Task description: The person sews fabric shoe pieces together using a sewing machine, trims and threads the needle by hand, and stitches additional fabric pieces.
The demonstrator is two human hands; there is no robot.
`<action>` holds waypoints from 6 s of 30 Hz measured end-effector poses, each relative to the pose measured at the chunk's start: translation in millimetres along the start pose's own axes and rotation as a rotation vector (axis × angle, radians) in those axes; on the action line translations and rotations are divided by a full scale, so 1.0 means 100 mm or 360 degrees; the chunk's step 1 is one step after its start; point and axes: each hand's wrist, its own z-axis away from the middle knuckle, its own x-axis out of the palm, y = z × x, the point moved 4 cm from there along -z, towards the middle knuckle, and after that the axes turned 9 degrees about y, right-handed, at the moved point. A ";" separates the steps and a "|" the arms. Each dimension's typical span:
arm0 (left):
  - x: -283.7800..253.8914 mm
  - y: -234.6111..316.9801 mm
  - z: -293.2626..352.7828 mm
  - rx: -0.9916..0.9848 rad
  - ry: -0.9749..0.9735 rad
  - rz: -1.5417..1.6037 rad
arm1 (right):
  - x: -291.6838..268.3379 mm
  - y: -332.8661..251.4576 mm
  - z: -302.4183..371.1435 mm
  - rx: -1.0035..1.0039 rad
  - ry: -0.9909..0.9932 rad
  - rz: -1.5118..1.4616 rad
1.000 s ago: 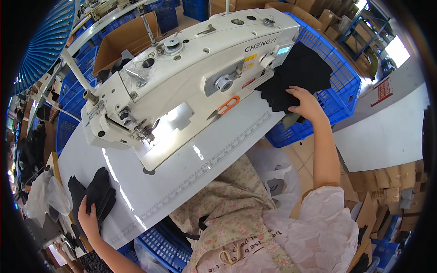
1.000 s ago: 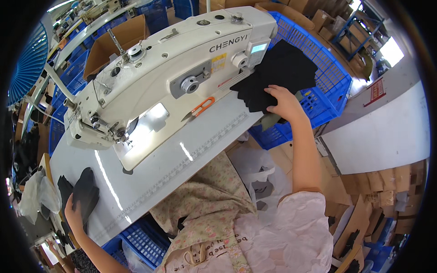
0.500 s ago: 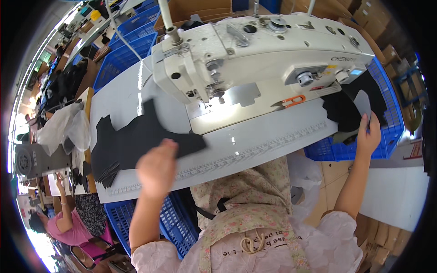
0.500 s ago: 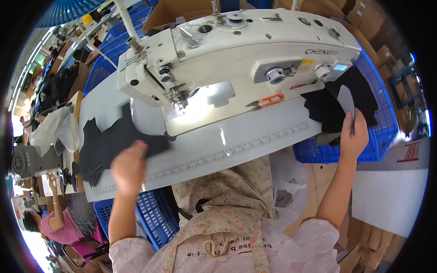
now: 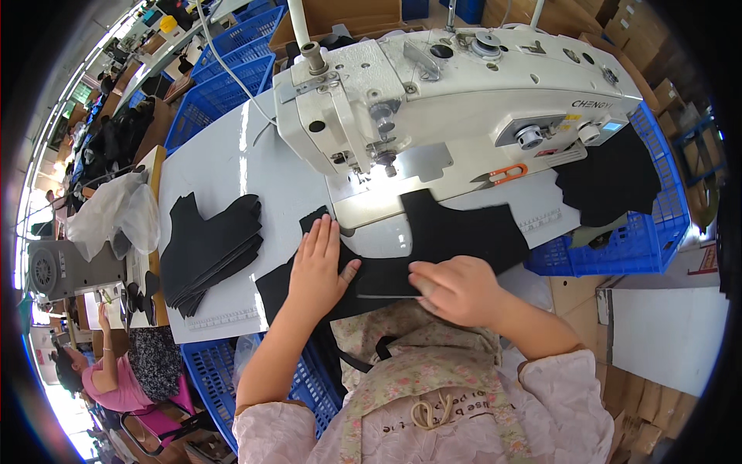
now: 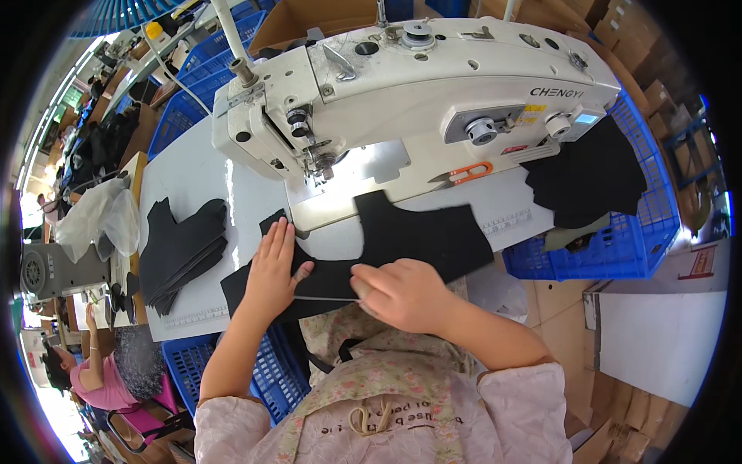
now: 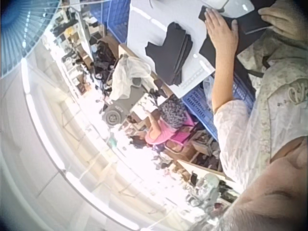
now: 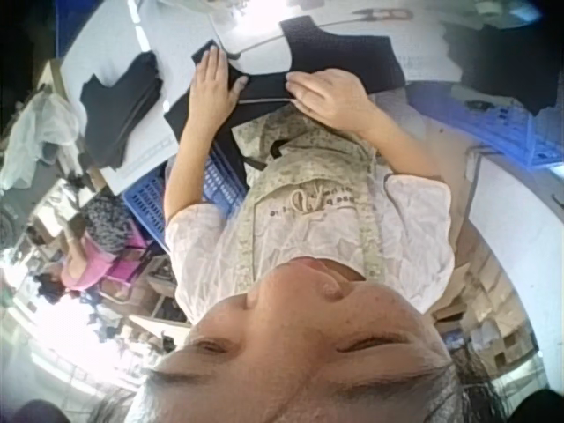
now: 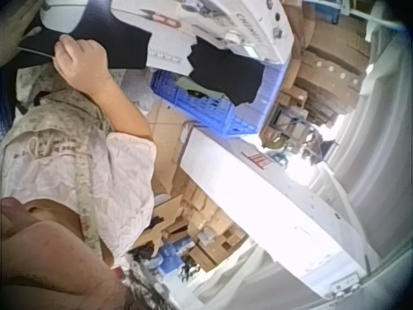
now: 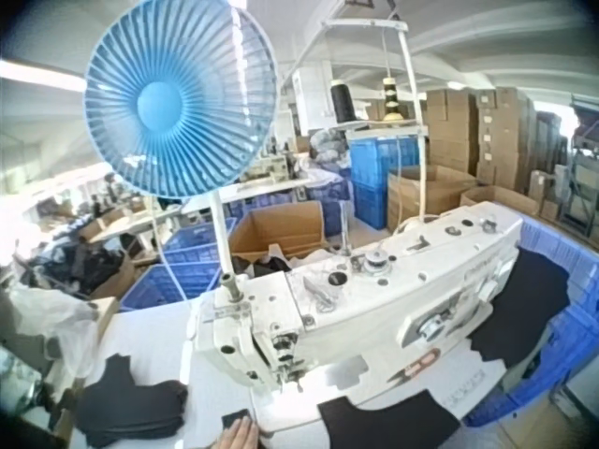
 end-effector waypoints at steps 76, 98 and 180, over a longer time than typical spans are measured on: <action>0.10 -0.03 -0.71 0.0214 -0.0018 0.0246 | 0.35 0.95 -0.43 0.0545 0.0109 0.0133; 0.12 0.03 -0.74 0.0214 -0.0022 0.0293 | -0.60 1.67 0.88 0.1230 0.0343 0.1338; -0.23 0.25 -0.57 0.0533 -0.0262 0.0366 | 0.57 0.96 -0.29 0.0317 -0.0360 0.0097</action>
